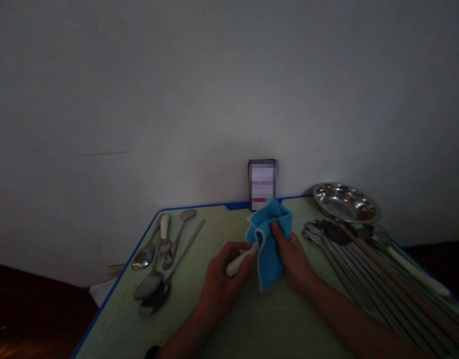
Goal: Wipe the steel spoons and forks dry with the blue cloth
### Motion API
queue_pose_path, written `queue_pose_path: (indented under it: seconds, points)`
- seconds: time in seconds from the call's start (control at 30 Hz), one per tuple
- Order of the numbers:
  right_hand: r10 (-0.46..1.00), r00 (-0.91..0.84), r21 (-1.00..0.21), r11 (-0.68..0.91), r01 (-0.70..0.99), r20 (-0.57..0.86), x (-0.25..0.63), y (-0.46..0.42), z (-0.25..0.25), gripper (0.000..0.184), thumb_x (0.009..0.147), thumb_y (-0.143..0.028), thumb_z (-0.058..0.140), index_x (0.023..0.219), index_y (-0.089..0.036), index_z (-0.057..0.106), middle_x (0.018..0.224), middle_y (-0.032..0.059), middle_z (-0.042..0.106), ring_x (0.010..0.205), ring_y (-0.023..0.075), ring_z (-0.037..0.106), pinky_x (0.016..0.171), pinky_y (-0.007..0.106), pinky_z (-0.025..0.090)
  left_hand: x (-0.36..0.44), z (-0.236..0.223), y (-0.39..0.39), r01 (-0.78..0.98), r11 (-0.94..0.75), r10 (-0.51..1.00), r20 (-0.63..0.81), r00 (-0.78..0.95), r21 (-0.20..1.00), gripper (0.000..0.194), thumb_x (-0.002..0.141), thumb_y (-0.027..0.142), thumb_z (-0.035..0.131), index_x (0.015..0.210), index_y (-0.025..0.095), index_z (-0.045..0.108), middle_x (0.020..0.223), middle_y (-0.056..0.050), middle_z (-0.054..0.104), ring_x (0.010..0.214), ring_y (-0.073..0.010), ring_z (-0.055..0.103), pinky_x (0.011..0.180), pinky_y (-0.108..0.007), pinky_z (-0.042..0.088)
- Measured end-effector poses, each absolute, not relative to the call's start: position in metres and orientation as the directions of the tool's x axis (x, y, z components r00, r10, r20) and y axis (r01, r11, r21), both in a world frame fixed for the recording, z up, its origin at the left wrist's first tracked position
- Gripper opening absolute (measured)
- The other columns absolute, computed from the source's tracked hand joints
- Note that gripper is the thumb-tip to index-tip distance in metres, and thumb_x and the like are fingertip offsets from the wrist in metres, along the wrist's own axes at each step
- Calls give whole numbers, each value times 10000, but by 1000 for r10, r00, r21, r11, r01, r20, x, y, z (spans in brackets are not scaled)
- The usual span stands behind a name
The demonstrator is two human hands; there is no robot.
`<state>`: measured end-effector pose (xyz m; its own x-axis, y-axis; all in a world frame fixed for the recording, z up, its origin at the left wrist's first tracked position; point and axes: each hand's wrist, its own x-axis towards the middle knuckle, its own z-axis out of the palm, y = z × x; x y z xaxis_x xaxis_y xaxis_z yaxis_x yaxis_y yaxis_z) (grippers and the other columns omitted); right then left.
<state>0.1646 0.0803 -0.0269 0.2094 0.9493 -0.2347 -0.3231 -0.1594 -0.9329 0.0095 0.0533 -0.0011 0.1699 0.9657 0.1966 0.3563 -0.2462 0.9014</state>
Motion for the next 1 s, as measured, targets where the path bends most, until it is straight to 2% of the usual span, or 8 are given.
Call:
queue_pose_path:
  seconds: [0.17, 0.27, 0.37, 0.5, 0.63, 0.73, 0.83, 1.0]
  points:
    - [915, 208, -859, -221, -461, -346, 166, 83, -24, 488, 677, -665, 508, 776, -196, 599, 630, 4, 648, 598, 176, 600, 569, 277, 451, 10, -1, 55, 383, -238, 971, 224, 81, 893, 170, 770, 289, 584, 912, 196, 593, 794, 7, 669, 658, -126, 595, 566, -190, 453]
    - [933, 184, -867, -196, -458, -309, 166, 82, -23, 490, 698, -663, 481, 764, -194, 609, 666, 23, 675, 629, 189, 622, 597, 292, 467, 11, 1, 57, 359, -212, 976, 214, 35, 909, 169, 778, 283, 577, 926, 202, 595, 831, 9, 663, 698, -125, 596, 605, -187, 461]
    - [960, 165, -911, -149, -385, -227, 165, 81, -23, 403, 666, -552, 616, 837, -188, 622, 758, 33, 702, 691, 204, 639, 641, 310, 481, 10, 0, 59, 349, -193, 980, 195, 29, 917, 186, 789, 308, 561, 933, 195, 595, 827, 2, 660, 697, -133, 595, 603, -195, 463]
    - [984, 115, -925, -88, -369, -139, 165, 80, -26, 371, 656, -453, 676, 891, -170, 629, 805, 40, 703, 731, 199, 640, 714, 329, 480, 7, 1, 62, 367, -202, 979, 181, 93, 908, 203, 803, 324, 538, 933, 184, 609, 832, -11, 664, 710, -148, 593, 626, -213, 458]
    - [959, 154, -909, -165, -382, -238, 166, 81, -29, 425, 672, -549, 614, 857, -167, 631, 684, 28, 680, 616, 186, 618, 616, 311, 473, 3, 3, 63, 424, -198, 974, 129, 185, 884, 218, 819, 350, 508, 817, 166, 624, 672, 12, 614, 583, -126, 533, 522, -196, 397]
    - [924, 164, -854, -238, -462, -346, 166, 81, -26, 492, 659, -637, 560, 820, -178, 633, 658, 23, 674, 610, 183, 615, 607, 306, 474, 1, 4, 63, 463, -198, 974, 120, 192, 864, 276, 811, 373, 502, 667, 150, 580, 528, 38, 487, 493, -105, 439, 457, -191, 318]
    - [908, 106, -760, -271, -591, -406, 165, 82, -19, 525, 669, -677, 509, 814, -190, 640, 703, 27, 688, 701, 196, 636, 690, 328, 486, 0, 3, 63, 461, -196, 979, 143, 147, 865, 315, 804, 377, 499, 586, 151, 523, 500, 48, 404, 481, -96, 391, 459, -194, 291]
    - [949, 15, -666, -209, -716, -314, 164, 84, -12, 464, 717, -639, 488, 856, -221, 634, 815, 18, 705, 835, 208, 639, 765, 343, 476, -2, 3, 65, 385, -142, 990, 133, 52, 912, 362, 813, 413, 477, 551, 165, 466, 493, 54, 365, 461, -91, 347, 445, -199, 272]
